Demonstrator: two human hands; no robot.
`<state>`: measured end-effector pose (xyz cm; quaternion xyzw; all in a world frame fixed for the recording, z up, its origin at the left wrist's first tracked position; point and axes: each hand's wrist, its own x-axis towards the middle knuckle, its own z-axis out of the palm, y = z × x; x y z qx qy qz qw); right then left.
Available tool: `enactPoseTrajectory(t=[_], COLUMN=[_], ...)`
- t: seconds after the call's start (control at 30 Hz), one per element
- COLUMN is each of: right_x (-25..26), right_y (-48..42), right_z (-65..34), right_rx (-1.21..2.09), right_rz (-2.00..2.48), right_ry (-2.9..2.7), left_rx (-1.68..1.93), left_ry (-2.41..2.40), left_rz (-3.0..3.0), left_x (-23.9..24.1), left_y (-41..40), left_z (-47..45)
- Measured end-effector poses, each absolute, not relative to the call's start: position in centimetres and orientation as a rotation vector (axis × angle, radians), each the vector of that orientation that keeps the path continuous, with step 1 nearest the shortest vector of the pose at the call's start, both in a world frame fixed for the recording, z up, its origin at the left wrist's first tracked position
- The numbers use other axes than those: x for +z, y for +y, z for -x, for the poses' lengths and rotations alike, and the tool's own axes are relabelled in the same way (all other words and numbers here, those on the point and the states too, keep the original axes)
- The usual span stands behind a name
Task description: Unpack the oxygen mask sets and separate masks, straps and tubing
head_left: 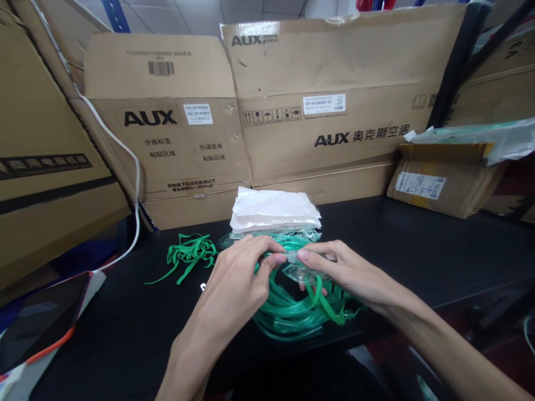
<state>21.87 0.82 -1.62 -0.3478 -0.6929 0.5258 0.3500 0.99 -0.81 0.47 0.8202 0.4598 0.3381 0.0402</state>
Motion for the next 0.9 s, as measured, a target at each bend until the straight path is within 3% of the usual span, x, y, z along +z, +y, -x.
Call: enactPoseTrajectory(t=[0.13,0.33,0.7,0.9], right_x=[-2.4,-2.3,-1.5,-2.9], right_y=[0.9,1.1,0.7,1.4], right_z=[-21.3,-21.2,-22.2,-22.6], right_rx=[1.556,1.445,0.496,0.207], right_rz=[0.861,0.915,0.963,0.746], right_ry=[-1.627,-1.69,-2.069,-2.159], left_rx=[1.036,1.013,0.803,0.773], left_ry=[1.424,1.424,1.371,1.364], left_rz=[-2.516,-2.418,-2.187,-2.18], left_x=[0.4,-0.1,0.5,0.4], left_y=[-0.7,-0.4,-0.5,-0.2], left_z=[-0.9,-0.9,0.2,0.6])
